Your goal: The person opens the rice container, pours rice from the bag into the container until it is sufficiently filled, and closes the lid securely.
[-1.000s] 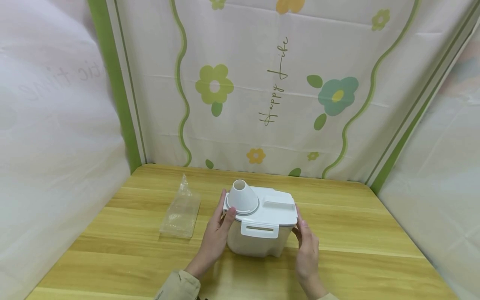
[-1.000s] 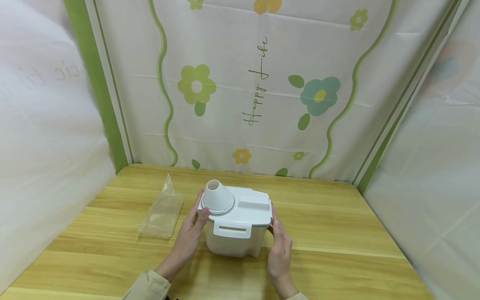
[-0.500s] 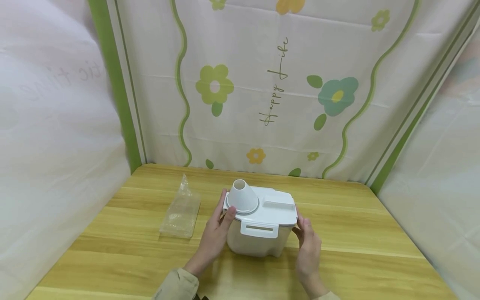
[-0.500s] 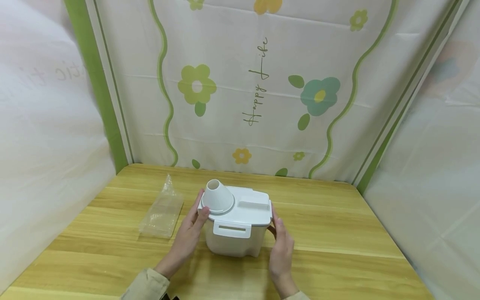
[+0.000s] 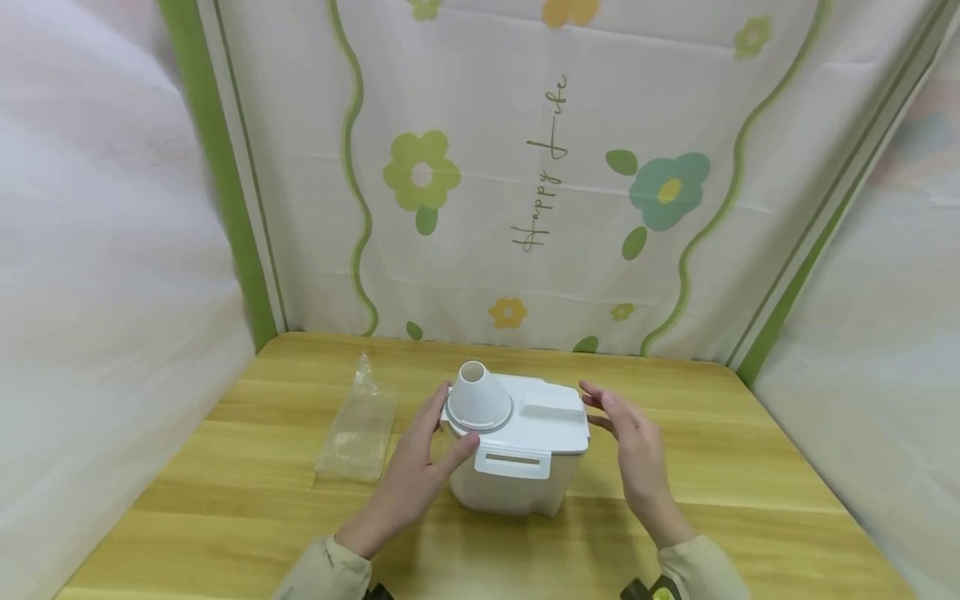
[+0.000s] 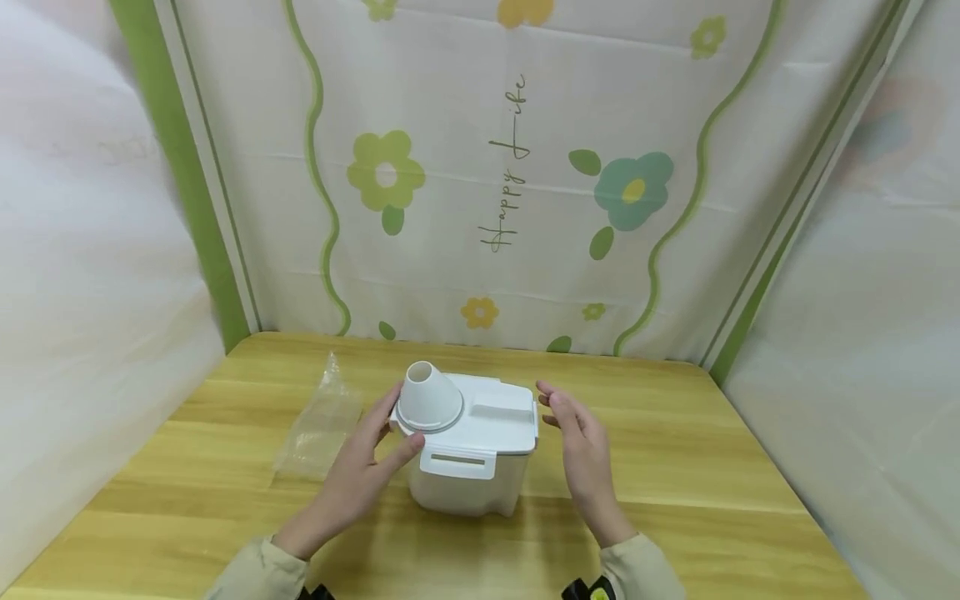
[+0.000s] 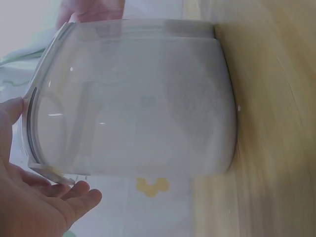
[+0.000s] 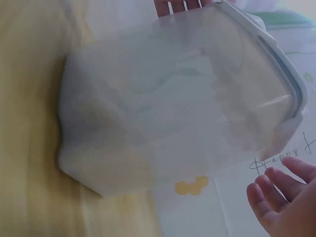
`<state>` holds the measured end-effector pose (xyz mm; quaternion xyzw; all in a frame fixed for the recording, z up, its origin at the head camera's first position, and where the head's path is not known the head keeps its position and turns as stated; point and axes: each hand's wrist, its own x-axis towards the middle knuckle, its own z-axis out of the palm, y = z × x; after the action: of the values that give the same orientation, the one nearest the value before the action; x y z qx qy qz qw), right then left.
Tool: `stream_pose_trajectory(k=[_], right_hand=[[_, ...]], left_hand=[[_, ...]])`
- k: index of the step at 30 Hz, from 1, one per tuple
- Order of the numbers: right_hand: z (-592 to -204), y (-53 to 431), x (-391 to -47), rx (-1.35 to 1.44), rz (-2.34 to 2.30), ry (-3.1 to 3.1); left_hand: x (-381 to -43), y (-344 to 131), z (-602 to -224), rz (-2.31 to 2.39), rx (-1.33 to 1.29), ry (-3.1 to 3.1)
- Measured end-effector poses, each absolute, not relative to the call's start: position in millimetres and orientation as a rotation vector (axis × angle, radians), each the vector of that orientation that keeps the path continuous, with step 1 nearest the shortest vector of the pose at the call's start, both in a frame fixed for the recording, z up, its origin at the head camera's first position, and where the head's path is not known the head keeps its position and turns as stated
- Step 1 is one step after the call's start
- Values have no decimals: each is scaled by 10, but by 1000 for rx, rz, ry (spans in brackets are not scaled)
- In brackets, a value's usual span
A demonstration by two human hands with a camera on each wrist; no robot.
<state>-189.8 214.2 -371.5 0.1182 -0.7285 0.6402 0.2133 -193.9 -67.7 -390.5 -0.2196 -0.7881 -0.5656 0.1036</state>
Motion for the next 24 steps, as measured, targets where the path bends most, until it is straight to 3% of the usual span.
stream_pose_trajectory(k=[10, 16, 24], right_hand=[[-3425, 2226, -2208, 477, 1707, -2411], [-3315, 2167, -2326, 528, 1760, -2513], [-3301, 2066, -2328, 492, 1744, -2584]], left_hand=[[-1527, -593, -3714, -1323, -405, -2426], [-1280, -472, -3681, -1166, -416, -2400], [-1223, -391, -3724, -987, -463, -2353]])
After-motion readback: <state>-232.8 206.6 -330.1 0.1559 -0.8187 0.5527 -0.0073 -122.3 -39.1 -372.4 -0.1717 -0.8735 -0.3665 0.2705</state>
